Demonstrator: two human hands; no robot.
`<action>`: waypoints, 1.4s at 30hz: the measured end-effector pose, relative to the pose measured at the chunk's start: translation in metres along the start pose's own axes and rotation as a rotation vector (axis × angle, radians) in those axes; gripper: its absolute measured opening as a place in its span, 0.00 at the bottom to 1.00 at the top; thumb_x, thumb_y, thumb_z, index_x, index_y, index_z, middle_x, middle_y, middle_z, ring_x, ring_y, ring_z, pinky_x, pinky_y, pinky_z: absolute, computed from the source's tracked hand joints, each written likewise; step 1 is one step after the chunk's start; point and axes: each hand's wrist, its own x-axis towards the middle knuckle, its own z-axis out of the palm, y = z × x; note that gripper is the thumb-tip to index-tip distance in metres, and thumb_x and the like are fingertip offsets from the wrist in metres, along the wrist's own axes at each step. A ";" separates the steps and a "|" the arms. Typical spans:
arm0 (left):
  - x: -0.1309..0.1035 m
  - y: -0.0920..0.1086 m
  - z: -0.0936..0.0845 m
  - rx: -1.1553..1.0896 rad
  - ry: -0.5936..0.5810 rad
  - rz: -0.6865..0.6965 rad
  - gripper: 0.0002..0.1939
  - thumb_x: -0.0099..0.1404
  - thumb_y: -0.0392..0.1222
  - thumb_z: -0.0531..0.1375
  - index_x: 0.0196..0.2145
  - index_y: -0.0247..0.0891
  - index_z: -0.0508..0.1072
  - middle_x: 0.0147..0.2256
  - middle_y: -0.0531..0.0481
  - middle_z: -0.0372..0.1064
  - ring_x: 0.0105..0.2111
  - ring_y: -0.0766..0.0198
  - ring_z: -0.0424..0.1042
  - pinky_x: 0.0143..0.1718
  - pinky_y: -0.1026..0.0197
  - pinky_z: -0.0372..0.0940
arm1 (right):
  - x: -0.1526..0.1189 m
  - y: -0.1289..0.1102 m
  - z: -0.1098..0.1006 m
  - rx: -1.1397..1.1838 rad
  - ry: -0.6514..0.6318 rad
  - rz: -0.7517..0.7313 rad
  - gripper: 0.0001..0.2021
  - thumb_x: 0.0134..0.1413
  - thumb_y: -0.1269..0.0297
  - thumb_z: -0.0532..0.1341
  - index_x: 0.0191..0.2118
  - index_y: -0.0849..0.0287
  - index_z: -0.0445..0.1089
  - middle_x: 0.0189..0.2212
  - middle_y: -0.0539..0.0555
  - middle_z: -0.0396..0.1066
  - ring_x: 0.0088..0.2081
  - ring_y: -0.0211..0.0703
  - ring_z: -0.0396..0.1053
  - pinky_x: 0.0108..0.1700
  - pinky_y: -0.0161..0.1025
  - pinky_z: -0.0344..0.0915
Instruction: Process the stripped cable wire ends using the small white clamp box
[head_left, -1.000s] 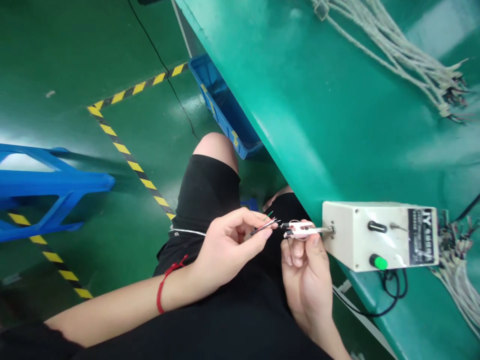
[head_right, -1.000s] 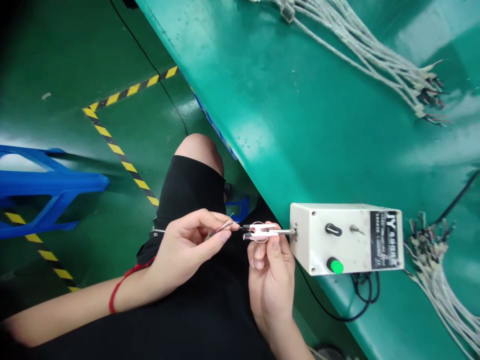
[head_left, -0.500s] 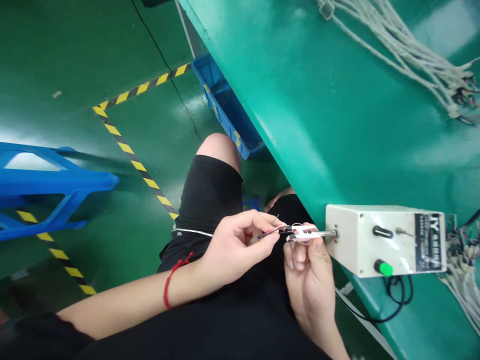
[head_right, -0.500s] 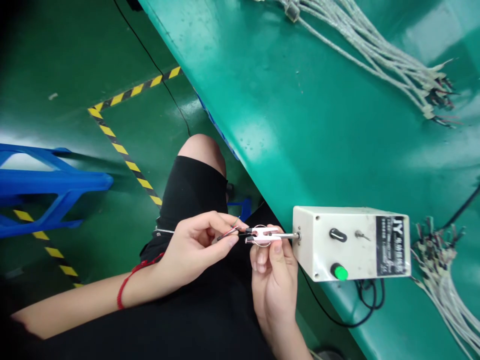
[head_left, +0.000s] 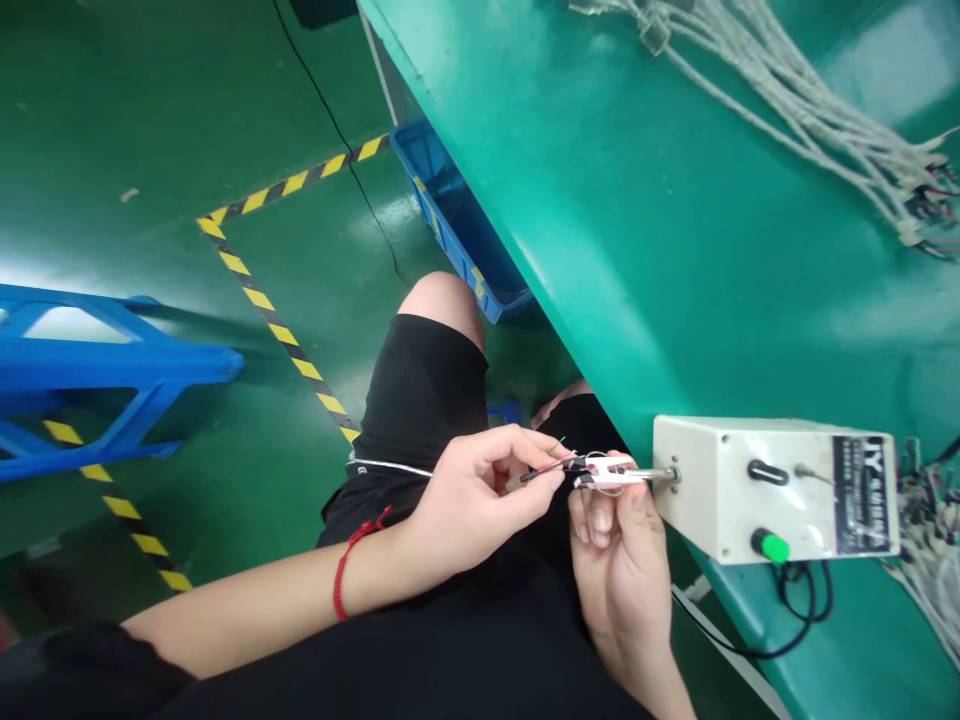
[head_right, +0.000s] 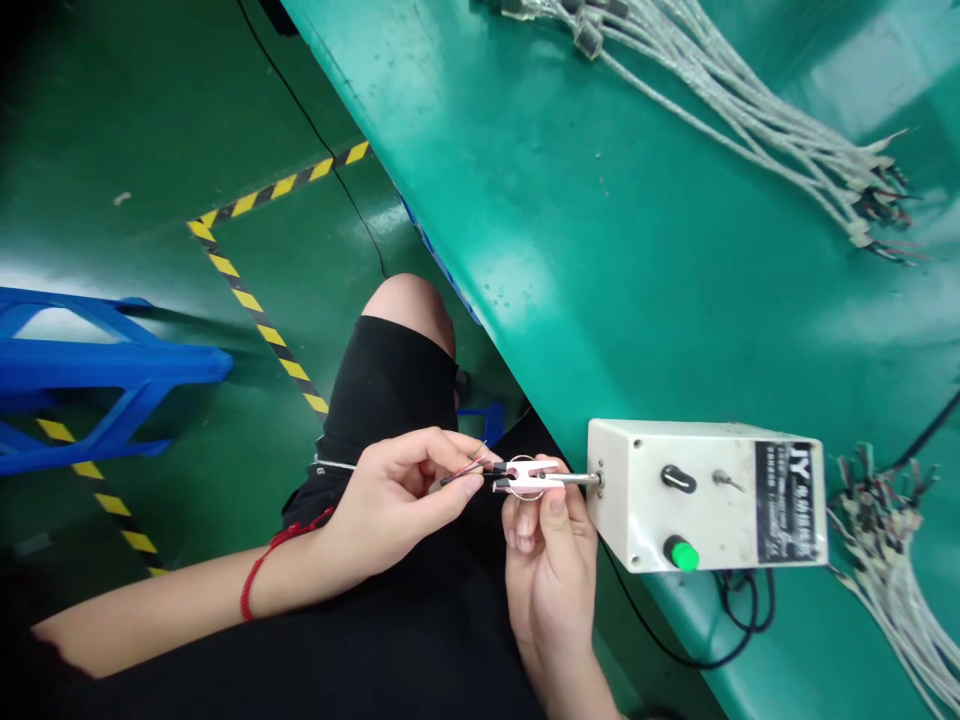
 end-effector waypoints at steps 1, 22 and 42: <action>0.000 0.000 0.000 -0.001 0.003 0.003 0.05 0.65 0.32 0.68 0.32 0.35 0.77 0.42 0.43 0.82 0.42 0.59 0.80 0.36 0.63 0.71 | 0.000 0.000 0.000 0.003 -0.002 -0.003 0.10 0.70 0.56 0.61 0.46 0.56 0.74 0.20 0.45 0.55 0.23 0.33 0.49 0.27 0.33 0.54; -0.002 -0.003 0.002 0.032 0.011 0.060 0.03 0.65 0.33 0.68 0.32 0.35 0.78 0.41 0.42 0.82 0.32 0.63 0.78 0.28 0.65 0.65 | -0.019 0.002 -0.027 -0.411 -0.118 -0.119 0.17 0.72 0.51 0.55 0.52 0.55 0.75 0.25 0.52 0.70 0.25 0.38 0.65 0.27 0.37 0.63; -0.004 -0.011 -0.002 0.153 0.036 0.161 0.02 0.65 0.34 0.69 0.34 0.35 0.79 0.34 0.45 0.79 0.24 0.70 0.67 0.24 0.65 0.58 | -0.014 -0.013 -0.068 -0.970 0.580 -1.148 0.26 0.50 0.68 0.73 0.56 0.65 0.77 0.33 0.63 0.79 0.29 0.53 0.75 0.32 0.51 0.72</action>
